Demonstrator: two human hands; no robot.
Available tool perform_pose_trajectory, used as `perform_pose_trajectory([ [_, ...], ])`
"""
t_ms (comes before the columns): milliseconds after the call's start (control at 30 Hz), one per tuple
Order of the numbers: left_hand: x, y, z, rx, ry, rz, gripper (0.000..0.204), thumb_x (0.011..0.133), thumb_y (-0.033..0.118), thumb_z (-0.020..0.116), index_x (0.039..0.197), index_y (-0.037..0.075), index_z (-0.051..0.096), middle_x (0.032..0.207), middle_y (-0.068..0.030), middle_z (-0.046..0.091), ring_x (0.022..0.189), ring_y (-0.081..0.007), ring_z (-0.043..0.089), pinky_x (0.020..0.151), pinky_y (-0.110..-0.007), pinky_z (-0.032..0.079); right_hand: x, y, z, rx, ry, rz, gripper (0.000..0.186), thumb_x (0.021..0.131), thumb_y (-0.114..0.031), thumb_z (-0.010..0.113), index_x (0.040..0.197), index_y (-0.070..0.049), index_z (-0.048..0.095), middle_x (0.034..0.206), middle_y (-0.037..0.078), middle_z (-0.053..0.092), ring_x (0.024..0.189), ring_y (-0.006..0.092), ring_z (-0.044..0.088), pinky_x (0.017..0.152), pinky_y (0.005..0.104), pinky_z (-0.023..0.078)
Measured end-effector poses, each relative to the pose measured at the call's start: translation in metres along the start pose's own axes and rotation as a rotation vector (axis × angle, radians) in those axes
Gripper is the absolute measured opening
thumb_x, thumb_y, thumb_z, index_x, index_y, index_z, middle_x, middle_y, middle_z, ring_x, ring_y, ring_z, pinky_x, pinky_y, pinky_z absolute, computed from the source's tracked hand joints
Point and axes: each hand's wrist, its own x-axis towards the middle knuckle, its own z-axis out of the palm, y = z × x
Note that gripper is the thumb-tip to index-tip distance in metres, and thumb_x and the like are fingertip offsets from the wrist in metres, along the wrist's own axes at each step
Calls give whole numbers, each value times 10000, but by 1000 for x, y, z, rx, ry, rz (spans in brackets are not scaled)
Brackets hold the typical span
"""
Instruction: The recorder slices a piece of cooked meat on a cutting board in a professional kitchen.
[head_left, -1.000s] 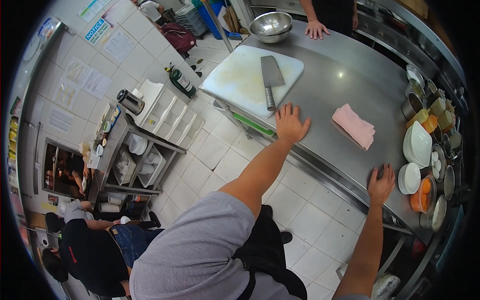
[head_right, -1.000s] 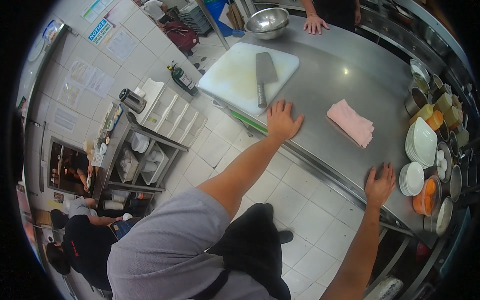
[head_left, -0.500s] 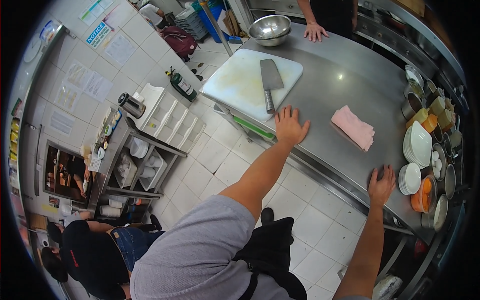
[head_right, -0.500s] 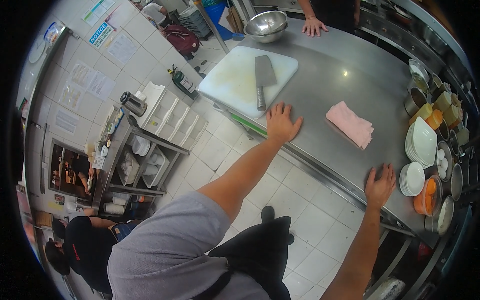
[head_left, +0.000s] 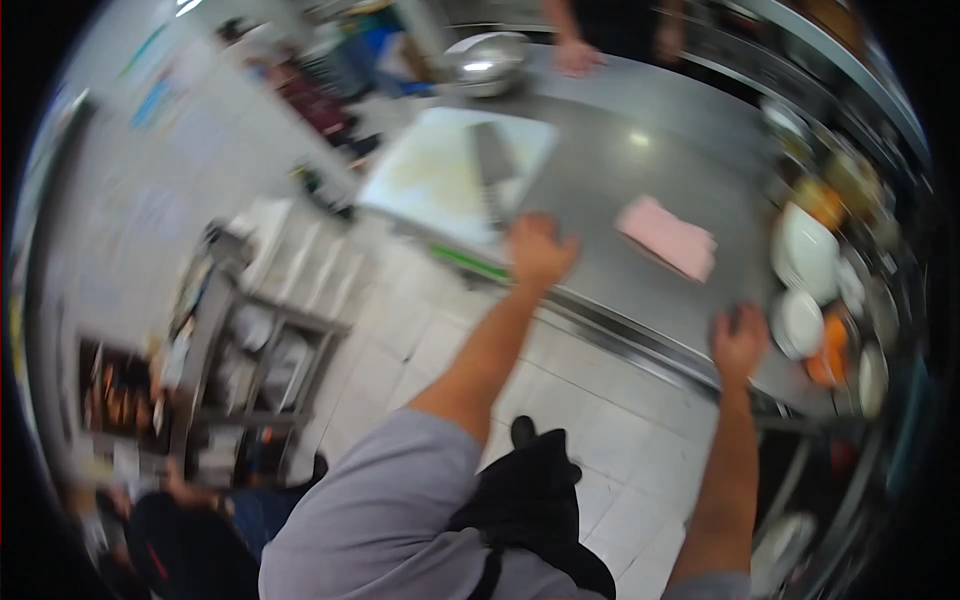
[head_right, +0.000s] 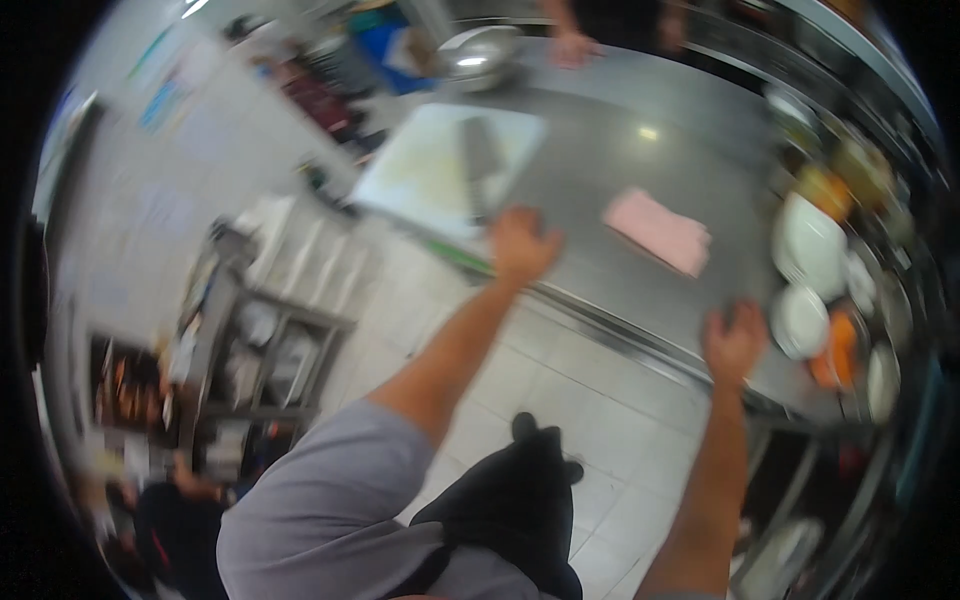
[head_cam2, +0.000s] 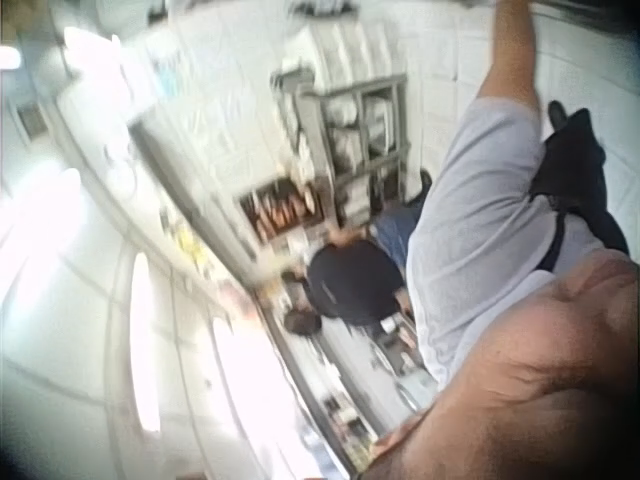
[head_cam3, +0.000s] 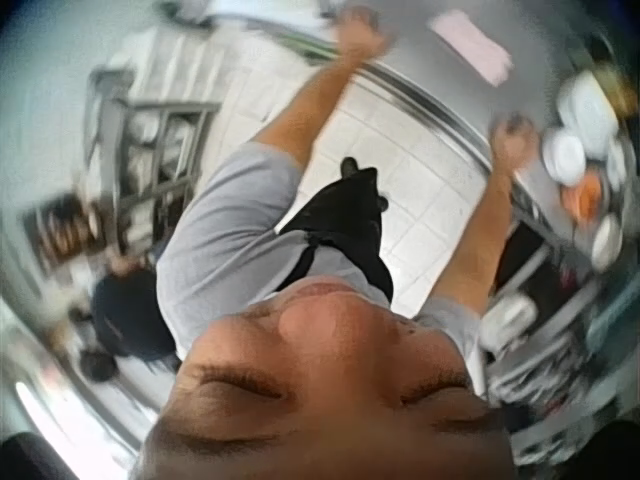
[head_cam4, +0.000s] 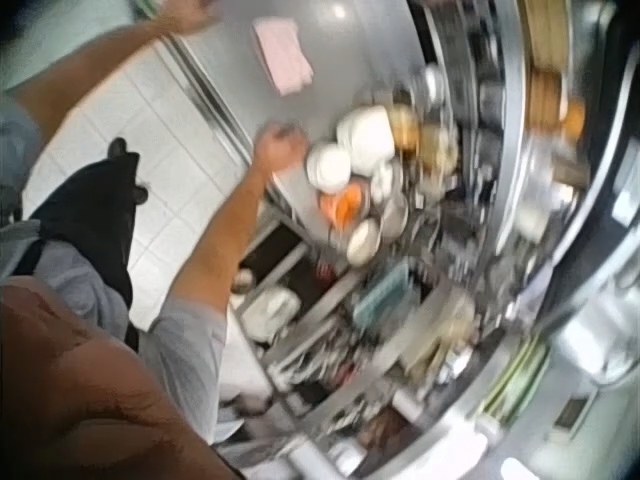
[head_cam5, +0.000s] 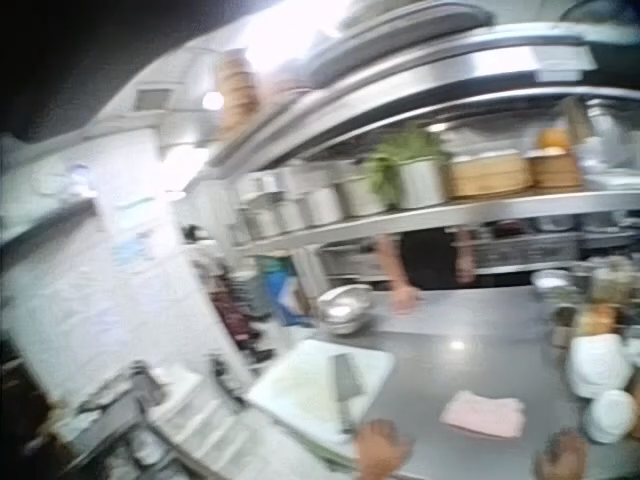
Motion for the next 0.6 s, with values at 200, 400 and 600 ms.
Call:
perform_pose_trajectory([
  [200,-7,-73,-15,116,111,-36,546,850,436,712,1216,32,683,1249,-203,650,1204,-382,580,1068,-530,408,6,-61,53,87,121,-39,433,835,-336,679,1126,-15,680,1272,230,635,1211,414,565,1011,528,441],
  [400,-22,-37,-14,305,3,-133,666,944,582,588,1435,132,565,1535,-117,495,1434,-327,421,1170,-520,308,-8,-58,-11,85,-73,84,525,909,-416,628,1259,-24,633,1485,217,518,1391,338,441,1127,466,339],
  [600,-22,-43,-21,325,-12,-167,661,951,570,582,1443,130,561,1543,-120,485,1445,-318,409,1178,-518,291,-4,-67,-16,73,-158,115,542,937,-416,610,1317,-31,612,1524,206,484,1426,341,400,1178,463,295],
])
